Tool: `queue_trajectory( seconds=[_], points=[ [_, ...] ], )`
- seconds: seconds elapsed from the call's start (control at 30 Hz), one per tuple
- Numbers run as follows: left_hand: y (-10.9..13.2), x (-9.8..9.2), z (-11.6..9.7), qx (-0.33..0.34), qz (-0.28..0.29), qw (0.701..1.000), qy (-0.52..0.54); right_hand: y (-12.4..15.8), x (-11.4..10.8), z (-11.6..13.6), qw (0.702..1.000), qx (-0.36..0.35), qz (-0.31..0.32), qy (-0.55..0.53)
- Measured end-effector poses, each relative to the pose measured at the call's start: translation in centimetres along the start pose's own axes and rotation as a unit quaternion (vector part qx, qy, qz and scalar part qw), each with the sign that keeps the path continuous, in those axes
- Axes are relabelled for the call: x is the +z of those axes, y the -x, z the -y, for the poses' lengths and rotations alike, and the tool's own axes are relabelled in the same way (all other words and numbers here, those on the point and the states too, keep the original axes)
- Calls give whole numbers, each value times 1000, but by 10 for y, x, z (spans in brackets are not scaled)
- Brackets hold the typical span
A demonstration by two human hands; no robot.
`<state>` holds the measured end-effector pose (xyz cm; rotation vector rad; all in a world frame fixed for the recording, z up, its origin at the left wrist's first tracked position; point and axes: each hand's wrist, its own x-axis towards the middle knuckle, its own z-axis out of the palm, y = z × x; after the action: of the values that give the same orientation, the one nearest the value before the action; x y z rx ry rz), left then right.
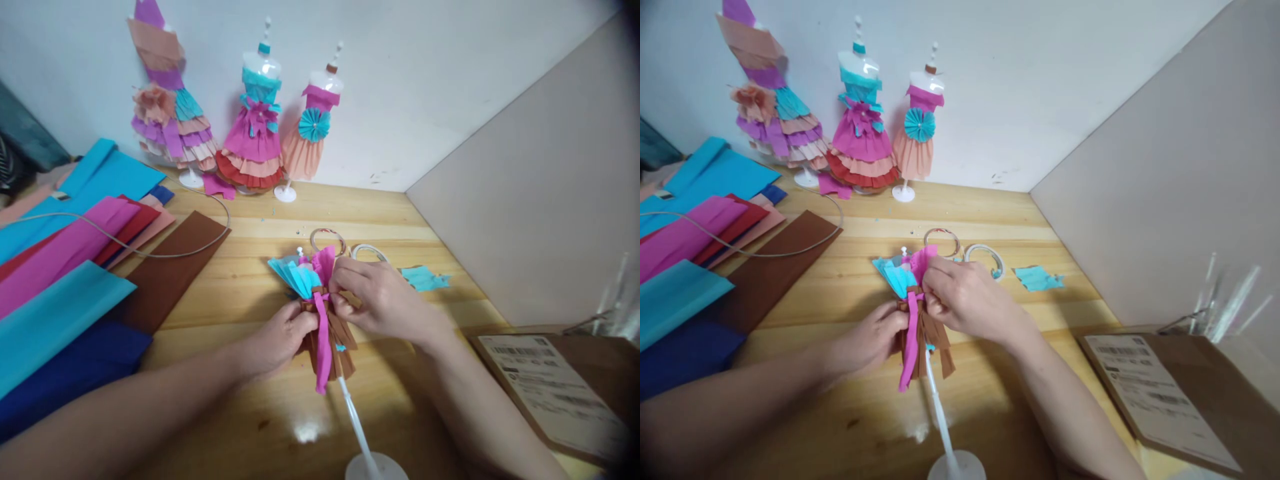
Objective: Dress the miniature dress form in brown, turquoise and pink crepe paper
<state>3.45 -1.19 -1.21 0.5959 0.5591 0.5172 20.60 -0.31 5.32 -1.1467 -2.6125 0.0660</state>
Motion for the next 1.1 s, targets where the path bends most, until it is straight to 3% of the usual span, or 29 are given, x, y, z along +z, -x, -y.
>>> queue_trajectory(
  seconds=[0.23,0.37,0.57,0.77,1.1],
  points=[
    [1,0,-2,11,3,1000,-6,2,-3,-5,999,15,10,-50],
    [0,-3,0,15,-26,1000,6,1,-2,-9,996,24,10,-81],
    [-1,-4,-1,19,10,1000,10,4,-4,-10,992,33,20,-116],
    [-1,-5,1,21,5,1000,7,7,-12,-13,987,30,7,-156],
    [-2,-8,2,17,3,999,31,3,-5,-11,983,1,24,-183]
  ],
)
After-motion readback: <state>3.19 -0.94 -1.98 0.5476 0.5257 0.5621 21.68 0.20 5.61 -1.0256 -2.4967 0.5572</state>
